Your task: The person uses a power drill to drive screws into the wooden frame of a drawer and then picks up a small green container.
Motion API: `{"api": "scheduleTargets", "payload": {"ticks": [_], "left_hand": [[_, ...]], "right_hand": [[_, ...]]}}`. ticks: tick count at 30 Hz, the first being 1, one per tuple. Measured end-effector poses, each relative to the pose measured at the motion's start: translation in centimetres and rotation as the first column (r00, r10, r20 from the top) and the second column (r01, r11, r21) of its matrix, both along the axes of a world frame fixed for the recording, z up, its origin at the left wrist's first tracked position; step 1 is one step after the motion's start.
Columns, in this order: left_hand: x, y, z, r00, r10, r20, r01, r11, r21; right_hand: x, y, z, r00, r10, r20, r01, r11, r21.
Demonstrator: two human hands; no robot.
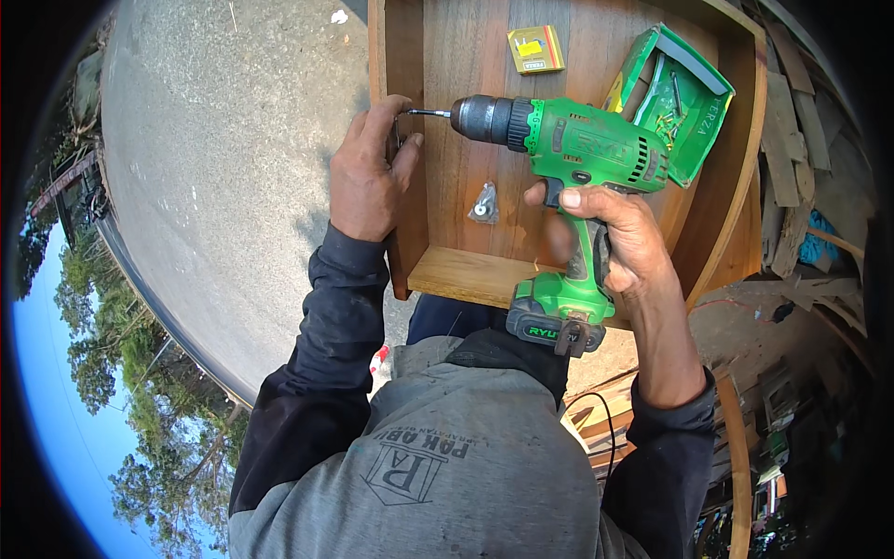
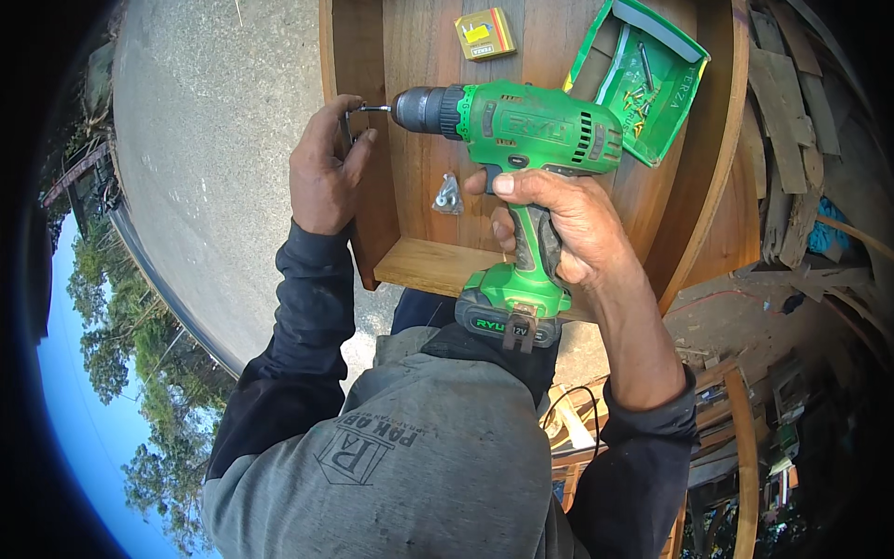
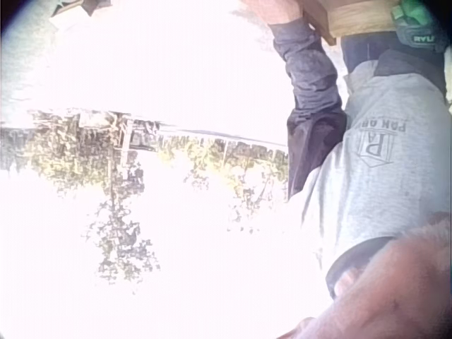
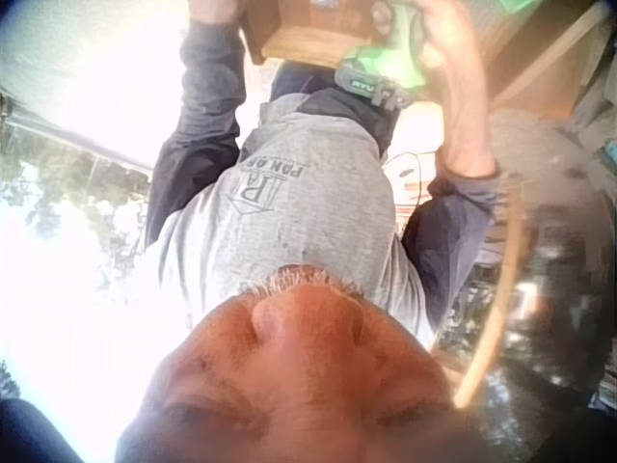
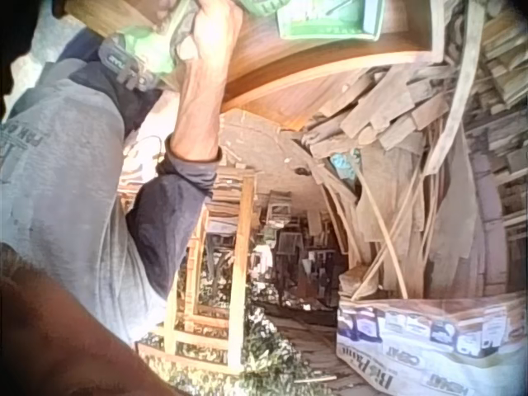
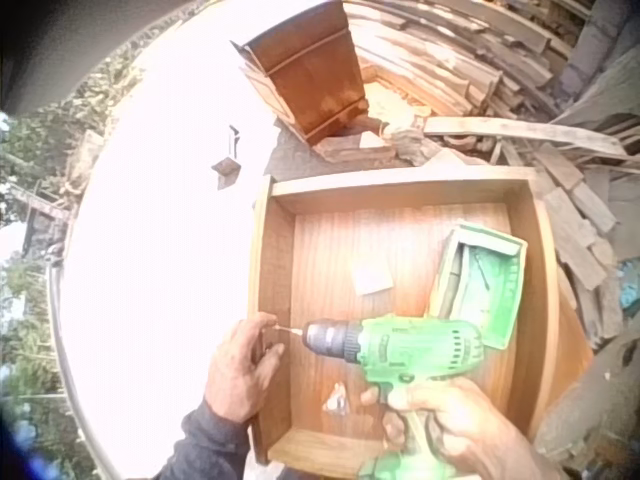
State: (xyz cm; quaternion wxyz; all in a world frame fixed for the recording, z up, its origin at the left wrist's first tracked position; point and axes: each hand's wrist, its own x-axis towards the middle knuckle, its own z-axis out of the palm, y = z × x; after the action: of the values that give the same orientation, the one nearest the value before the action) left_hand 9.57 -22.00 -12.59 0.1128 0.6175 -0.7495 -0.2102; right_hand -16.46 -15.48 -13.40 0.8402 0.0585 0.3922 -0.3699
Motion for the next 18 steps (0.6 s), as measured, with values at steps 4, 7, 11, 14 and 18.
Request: {"api": "scheduleTargets", "payload": {"ticks": [4, 7, 11, 14, 18], "left_hand": [[-0.21, -0.01, 0.32, 1.000, 0.015, -0.002, -0.015, 0.999, 0.032], [-0.07, 0.00, 0.16, 1.000, -0.019, 0.015, 0.019, 1.000, -0.016], [-0.21, 0.03, 0.30, 1.000, 0.008, 0.003, -0.008, 1.000, 0.023], [-0.20, 0.02, 0.28, 1.000, 0.021, 0.003, -0.021, 0.999, 0.030], [-0.12, 0.04, 0.17, 1.000, 0.009, 0.022, -0.009, 1.000, 0.014]], "right_hand": [[-0.01, 0.06, -0.20, 1.000, -0.012, 0.011, 0.012, 1.000, 0.018], [-0.07, -0.05, -0.30, 1.000, -0.006, 0.014, 0.006, 1.000, 0.007], [-0.21, -0.18, -0.26, 1.000, 0.015, 0.022, -0.015, 1.000, 0.019], [0.02, -0.14, -0.12, 1.000, -0.003, 0.024, 0.002, 1.000, 0.027], [-0.10, -0.17, -0.21, 1.000, 0.003, 0.018, -0.003, 1.000, 0.017]]}}
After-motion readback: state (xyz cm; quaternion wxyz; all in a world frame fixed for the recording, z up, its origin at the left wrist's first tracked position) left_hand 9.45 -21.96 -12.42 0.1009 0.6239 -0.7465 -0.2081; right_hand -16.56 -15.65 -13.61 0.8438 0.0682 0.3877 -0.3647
